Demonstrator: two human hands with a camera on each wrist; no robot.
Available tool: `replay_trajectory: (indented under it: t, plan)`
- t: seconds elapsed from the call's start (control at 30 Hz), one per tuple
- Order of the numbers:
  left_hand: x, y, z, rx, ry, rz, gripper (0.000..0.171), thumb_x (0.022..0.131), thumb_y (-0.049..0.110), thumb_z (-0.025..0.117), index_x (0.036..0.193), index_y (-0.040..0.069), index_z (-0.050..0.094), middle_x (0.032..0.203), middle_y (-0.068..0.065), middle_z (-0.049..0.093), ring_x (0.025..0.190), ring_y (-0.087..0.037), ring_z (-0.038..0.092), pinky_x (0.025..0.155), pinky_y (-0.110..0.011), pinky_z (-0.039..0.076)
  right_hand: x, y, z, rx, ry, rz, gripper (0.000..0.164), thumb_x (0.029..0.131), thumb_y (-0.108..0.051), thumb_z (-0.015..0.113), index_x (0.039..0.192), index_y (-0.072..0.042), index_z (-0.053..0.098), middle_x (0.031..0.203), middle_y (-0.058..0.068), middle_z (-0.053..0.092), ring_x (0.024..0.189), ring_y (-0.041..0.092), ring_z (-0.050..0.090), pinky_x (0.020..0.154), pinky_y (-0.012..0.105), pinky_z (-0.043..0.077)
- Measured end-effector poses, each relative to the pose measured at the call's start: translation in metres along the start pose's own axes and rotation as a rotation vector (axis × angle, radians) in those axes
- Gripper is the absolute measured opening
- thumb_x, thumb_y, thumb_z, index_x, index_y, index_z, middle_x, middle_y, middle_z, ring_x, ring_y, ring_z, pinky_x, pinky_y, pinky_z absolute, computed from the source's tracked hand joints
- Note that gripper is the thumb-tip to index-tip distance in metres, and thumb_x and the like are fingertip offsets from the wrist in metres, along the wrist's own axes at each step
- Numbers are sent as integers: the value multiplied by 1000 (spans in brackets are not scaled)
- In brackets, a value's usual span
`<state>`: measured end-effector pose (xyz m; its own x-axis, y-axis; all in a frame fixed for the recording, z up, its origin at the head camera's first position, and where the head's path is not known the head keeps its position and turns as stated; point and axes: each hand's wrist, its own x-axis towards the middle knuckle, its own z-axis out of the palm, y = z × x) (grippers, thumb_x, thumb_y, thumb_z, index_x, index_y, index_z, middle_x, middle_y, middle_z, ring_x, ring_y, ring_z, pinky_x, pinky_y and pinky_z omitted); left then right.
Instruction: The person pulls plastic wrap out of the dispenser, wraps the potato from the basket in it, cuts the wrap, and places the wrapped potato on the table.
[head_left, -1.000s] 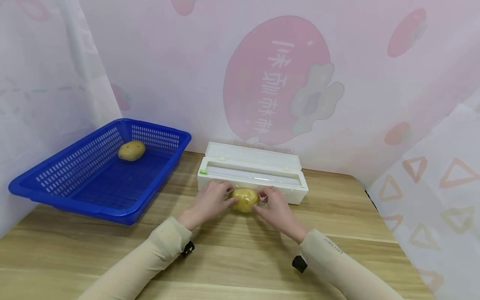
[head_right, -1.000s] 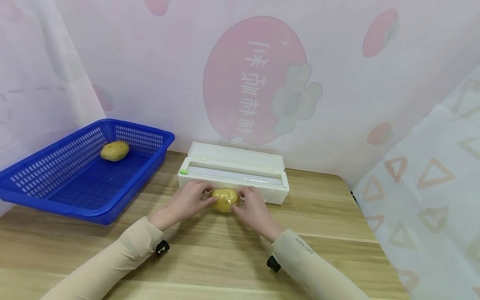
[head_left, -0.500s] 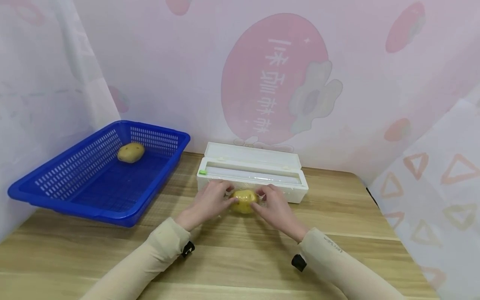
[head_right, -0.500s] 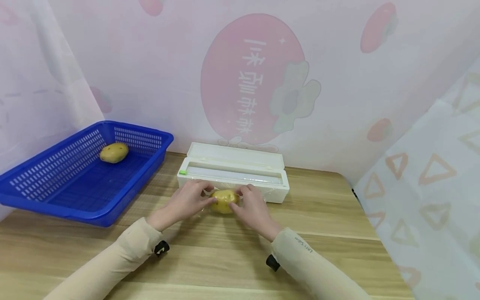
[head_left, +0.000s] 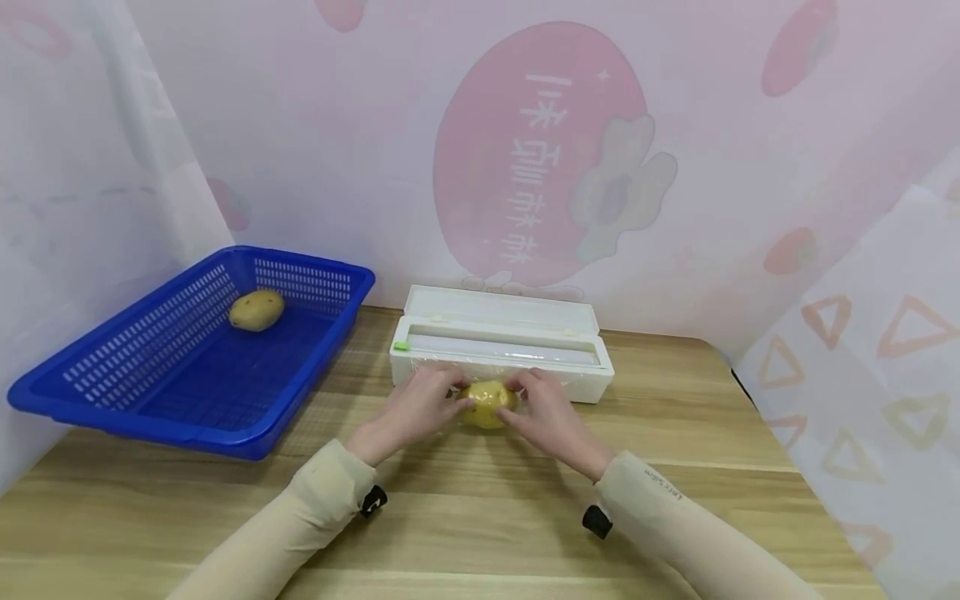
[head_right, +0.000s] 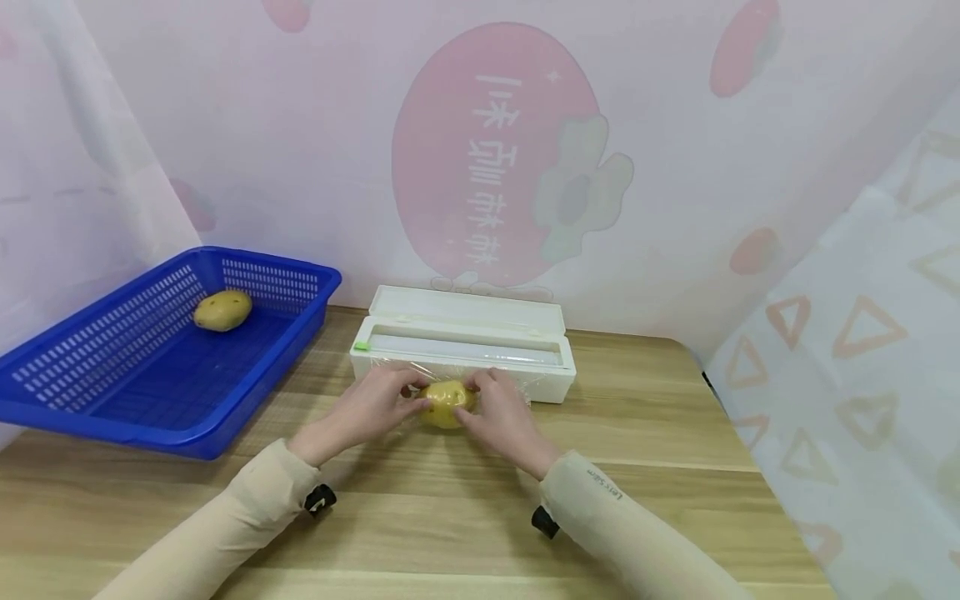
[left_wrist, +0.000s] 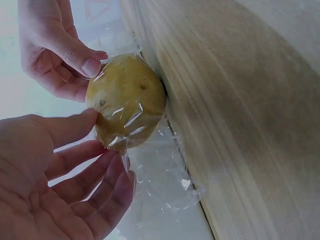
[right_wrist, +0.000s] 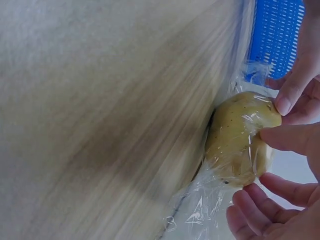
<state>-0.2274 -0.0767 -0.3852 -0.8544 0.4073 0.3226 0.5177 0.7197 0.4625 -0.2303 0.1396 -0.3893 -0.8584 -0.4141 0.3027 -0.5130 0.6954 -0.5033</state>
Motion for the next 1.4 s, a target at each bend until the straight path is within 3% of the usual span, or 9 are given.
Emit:
replay_trajectory:
  t: [0.27, 0.53, 0.67, 1.03, 1.4]
  plan:
    - [-1, -3, 5, 21, 38, 68, 20, 89, 12, 74, 108, 6, 71, 103, -5, 70, 91, -21, 65, 80, -37, 53, -2, 0, 1, 18, -8, 14, 34, 79, -18, 84, 102, -2, 65, 98, 7, 61, 91, 26, 58, 77, 37, 49]
    - [-10, -5, 1, 48, 79, -1, 31, 86, 14, 78, 113, 3, 68, 111, -12, 67, 102, -29, 61, 87, -45, 51, 4, -3, 3, 0, -52, -11, 36, 81, -22, 83, 106, -3, 65, 102, 7, 62, 94, 24, 58, 79, 36, 50]
    - [-10, -3, -1, 42, 82, 9, 38, 85, 16, 79, 118, 1, 66, 116, -15, 65, 105, -31, 60, 89, -46, 50, 4, -3, 1, -16, -36, -1, 39, 79, -23, 85, 107, -2, 66, 103, 9, 62, 94, 24, 59, 79, 36, 51]
    - [-5, 1, 0, 9, 39, 58, 38, 82, 15, 82, 113, 1, 67, 111, -12, 66, 99, -26, 61, 85, -40, 51, 0, -1, -7, -14, -32, -5, 39, 78, -24, 85, 105, -3, 66, 103, 7, 63, 94, 24, 58, 80, 37, 49]
    - [-4, 4, -1, 30, 30, 97, 44, 80, 21, 84, 116, 1, 66, 117, -12, 65, 106, -28, 61, 90, -42, 50, -3, 1, -11, -1, -33, -20, 42, 78, -24, 85, 107, -1, 65, 104, 8, 61, 95, 24, 58, 82, 37, 50]
